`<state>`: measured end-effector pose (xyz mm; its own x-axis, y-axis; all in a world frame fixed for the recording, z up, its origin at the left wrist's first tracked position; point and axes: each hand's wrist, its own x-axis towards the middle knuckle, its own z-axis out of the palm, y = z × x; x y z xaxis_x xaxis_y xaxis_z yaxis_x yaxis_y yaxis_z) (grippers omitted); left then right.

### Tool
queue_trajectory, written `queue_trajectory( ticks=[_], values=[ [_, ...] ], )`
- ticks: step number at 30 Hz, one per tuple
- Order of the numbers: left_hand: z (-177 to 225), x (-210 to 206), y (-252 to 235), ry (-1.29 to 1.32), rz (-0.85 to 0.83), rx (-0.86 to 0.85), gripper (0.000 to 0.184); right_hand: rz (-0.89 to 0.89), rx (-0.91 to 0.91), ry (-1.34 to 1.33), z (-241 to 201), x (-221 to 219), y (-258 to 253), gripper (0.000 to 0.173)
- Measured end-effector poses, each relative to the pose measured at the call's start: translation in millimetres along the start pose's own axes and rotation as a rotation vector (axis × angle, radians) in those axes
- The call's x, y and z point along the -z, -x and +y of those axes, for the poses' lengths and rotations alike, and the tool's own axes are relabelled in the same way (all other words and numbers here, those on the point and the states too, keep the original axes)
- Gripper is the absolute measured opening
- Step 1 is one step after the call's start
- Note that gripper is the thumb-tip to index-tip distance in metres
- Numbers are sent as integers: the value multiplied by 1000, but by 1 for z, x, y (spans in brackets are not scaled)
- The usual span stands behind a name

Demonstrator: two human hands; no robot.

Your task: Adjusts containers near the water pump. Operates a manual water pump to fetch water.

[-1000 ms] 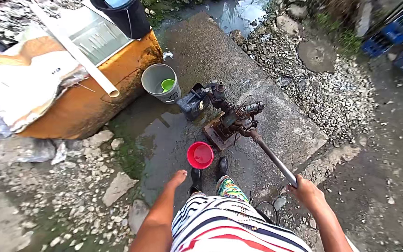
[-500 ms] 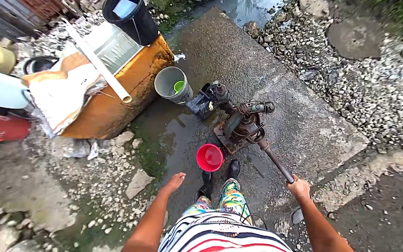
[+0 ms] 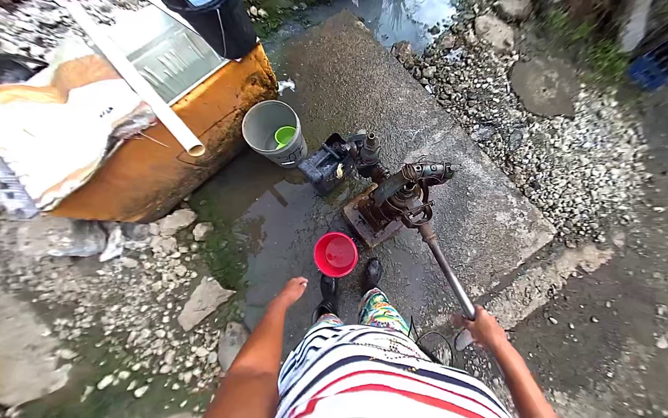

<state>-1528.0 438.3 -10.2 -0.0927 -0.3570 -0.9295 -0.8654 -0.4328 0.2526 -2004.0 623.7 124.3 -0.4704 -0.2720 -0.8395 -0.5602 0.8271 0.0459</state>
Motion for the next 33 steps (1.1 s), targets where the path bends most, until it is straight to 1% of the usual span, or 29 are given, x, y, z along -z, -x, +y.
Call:
queue_trajectory(
  ticks=[3,4,6,8,11,12,14,17,20,21,23,26,29,31,33],
  values=[
    [1,-3,-8,-10,-31,3,39,120,-31,207,-35,61,88,57],
    [2,-3,-10,-17,-32,1,39,155,-31,257,-48,74,107,56],
    [4,-6,-14,-20,-30,1,39,147,-40,300,-65,86,121,55],
    [8,-5,-14,-9,-24,-1,39,99,-43,255,-62,78,104,50],
    [14,-4,-10,14,-20,-19,39,76,-58,101,-30,38,42,38],
    [14,-3,-8,12,-15,-27,39,90,-82,70,-21,24,19,35],
    [14,-1,-3,6,-6,-35,39,152,-100,79,-9,11,-20,32],
    [11,3,8,-21,12,1,39,213,-1,152,10,15,-74,40],
    [10,7,19,-26,27,30,39,192,82,169,20,11,-128,44],
    [10,9,22,-21,43,34,39,185,87,165,17,5,-142,42],
    [7,9,25,-11,63,29,39,158,37,130,7,-7,-164,40],
    [2,11,31,-23,68,30,39,67,-67,-90,-19,-23,-183,42],
    [-2,11,32,-35,65,24,39,-94,-62,-195,-24,-47,-181,41],
    [-4,9,30,-6,56,22,39,-142,-16,-219,-21,-69,-156,37],
    [-6,3,23,25,38,22,39,-102,27,-200,-9,-73,-115,37]
  ],
)
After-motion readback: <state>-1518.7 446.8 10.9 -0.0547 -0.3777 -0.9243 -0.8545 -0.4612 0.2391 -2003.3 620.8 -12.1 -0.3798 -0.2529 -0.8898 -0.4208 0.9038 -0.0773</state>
